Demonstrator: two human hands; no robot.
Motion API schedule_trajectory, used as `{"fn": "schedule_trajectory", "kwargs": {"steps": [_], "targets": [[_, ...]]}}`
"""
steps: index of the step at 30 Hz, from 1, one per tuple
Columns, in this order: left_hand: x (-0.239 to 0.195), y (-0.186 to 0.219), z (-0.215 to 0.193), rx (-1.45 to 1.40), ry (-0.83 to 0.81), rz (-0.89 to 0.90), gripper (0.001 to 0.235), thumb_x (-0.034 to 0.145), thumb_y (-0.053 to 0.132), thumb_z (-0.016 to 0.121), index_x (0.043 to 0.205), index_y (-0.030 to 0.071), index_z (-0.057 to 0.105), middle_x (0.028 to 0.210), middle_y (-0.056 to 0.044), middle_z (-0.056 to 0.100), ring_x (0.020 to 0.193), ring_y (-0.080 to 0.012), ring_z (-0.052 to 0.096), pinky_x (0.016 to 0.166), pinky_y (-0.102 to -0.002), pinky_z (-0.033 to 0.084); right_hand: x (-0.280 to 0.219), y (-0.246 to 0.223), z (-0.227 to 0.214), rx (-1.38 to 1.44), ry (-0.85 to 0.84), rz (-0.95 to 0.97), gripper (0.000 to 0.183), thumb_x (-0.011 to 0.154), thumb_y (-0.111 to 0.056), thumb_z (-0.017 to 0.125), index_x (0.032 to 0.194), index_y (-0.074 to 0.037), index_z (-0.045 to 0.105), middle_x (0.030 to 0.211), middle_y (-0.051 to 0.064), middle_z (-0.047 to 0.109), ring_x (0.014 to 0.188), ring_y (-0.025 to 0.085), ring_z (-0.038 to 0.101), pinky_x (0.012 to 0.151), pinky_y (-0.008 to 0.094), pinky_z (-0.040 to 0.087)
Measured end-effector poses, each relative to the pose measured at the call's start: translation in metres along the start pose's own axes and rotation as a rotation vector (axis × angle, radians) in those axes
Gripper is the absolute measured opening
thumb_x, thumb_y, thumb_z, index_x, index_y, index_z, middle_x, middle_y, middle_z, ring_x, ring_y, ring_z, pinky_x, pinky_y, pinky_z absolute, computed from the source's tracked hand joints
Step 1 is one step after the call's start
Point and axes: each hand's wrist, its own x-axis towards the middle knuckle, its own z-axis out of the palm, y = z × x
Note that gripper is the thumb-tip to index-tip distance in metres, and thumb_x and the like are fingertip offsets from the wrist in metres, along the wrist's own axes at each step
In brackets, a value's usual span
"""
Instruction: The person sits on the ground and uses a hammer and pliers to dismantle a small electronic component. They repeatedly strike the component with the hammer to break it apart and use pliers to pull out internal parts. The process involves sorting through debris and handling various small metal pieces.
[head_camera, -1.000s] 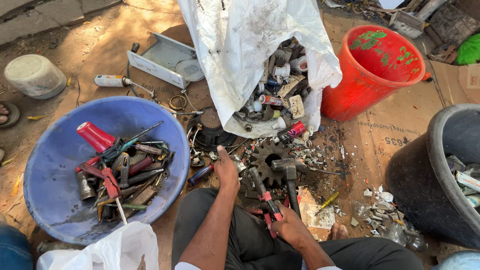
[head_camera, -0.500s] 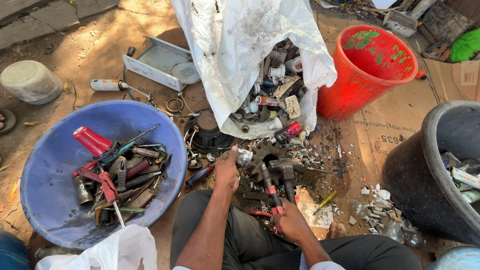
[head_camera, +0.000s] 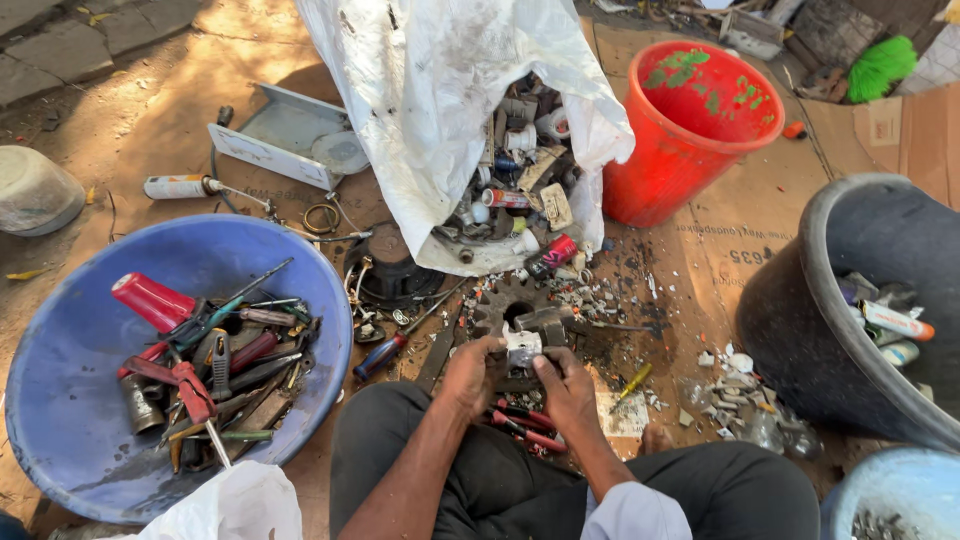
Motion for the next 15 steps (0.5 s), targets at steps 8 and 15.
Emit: {"fn": "schedule_trajectory", "kwargs": {"steps": [8,15], "targets": [[-0.007,0.011,-0.001,0.324,-0.068,-0.142,0.038,0.095,0.03,0.073,0.098,-0.008,0.072,0.08,-0.015,0.074,0.057,-0.023,0.069,0.037,-0.037,0.045,0.002,0.001,-0.009,-0.028,-0.191,-0.068,0.019,0.098,-0.022,0.064,0.103,-0.004,0.068,0.081,0.005,0.071,0.075,0.013,0.064,0.071,0.031,0.052],[0.007,-0.003,-0.008,0.27,0.006,-0.03,0.029,0.092,0.021,0.072,0.095,-0.008,0.071,0.08,-0.016,0.074,0.058,-0.0224,0.069,0.043,-0.037,0.049,0.007,-0.012,-0.006,-0.121,-0.148,0.021,0.018,0.096,-0.022,0.068,0.098,-0.004,0.07,0.074,0.007,0.068,0.068,0.014,0.059,0.065,0.033,0.049]]}}
